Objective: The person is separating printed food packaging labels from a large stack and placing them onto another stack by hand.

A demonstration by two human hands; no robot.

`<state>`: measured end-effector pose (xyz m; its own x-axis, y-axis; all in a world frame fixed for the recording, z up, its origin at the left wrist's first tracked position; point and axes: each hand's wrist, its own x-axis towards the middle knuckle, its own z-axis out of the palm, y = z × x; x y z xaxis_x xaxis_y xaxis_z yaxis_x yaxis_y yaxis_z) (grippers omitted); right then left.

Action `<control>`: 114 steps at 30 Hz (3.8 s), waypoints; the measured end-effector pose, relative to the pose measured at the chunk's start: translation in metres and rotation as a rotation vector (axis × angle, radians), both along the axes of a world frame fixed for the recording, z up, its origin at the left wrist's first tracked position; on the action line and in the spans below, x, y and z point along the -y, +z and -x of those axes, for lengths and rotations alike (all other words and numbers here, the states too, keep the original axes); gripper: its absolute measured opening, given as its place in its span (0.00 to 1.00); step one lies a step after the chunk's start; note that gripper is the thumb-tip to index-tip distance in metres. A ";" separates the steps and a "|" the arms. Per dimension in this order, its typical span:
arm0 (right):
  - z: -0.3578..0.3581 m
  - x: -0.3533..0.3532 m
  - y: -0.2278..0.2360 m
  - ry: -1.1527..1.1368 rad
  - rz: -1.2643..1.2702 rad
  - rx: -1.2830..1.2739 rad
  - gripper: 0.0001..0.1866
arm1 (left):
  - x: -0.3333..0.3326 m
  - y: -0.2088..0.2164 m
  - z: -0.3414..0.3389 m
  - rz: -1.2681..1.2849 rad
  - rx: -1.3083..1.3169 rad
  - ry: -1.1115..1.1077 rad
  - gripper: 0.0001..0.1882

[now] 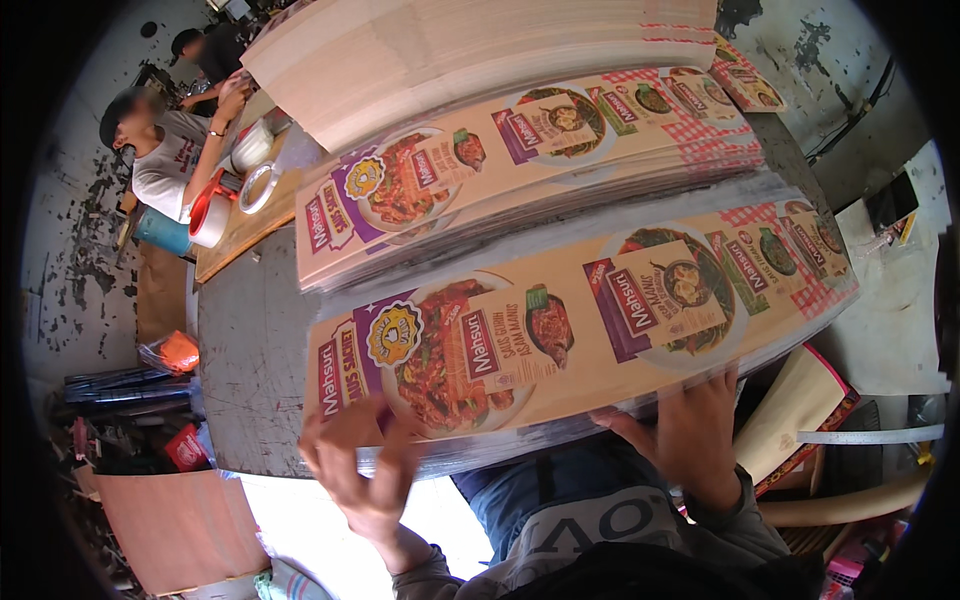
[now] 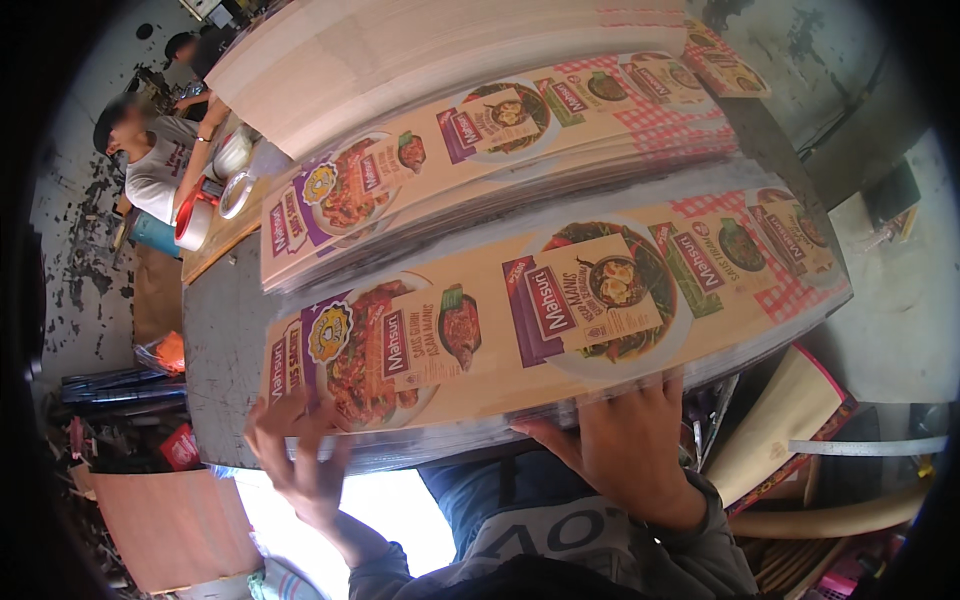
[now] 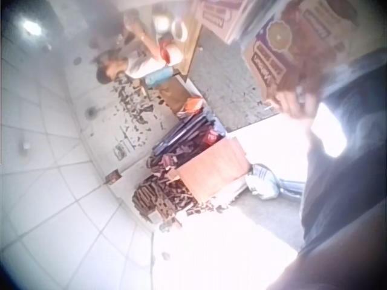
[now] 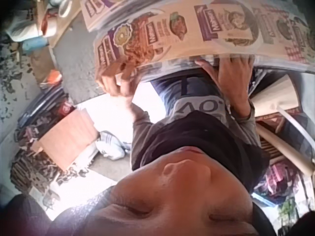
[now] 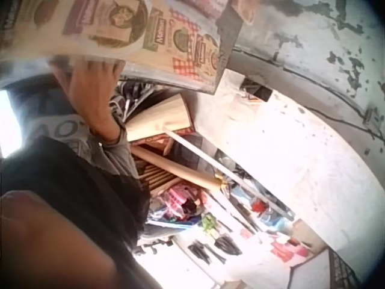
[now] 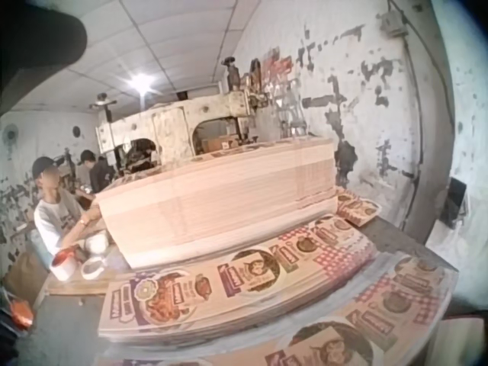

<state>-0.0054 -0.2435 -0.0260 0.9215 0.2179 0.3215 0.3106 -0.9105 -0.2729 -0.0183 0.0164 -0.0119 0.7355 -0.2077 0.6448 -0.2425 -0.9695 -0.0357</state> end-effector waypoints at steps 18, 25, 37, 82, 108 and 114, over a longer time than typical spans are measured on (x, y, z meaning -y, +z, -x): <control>-0.046 0.233 -0.074 -0.415 -0.283 -0.028 0.24 | -0.042 0.003 -0.012 -0.100 0.394 0.181 0.06; -0.084 0.237 -0.016 -0.211 -1.147 -0.264 0.22 | -0.088 -0.015 -0.003 0.690 -0.298 -0.107 0.33; -0.100 0.199 0.024 0.051 -1.206 -0.200 0.25 | -0.134 -0.026 -0.051 1.506 -0.529 -0.163 0.17; -0.129 0.212 0.054 -0.040 -1.256 0.269 0.15 | -0.095 0.030 -0.090 1.736 -0.104 -0.403 0.14; -0.133 0.162 0.049 -0.101 -1.654 0.282 0.11 | -0.076 0.042 -0.101 1.730 0.233 -0.264 0.11; -0.142 0.162 0.048 -0.170 -1.583 0.319 0.11 | -0.090 0.044 -0.104 1.643 0.323 -0.361 0.10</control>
<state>0.1370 -0.4056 0.0220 0.7547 -0.5907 0.2855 0.4658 0.1760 -0.8672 0.0858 0.1068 0.0323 0.6108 0.6607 0.4363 -0.6243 0.0630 0.7786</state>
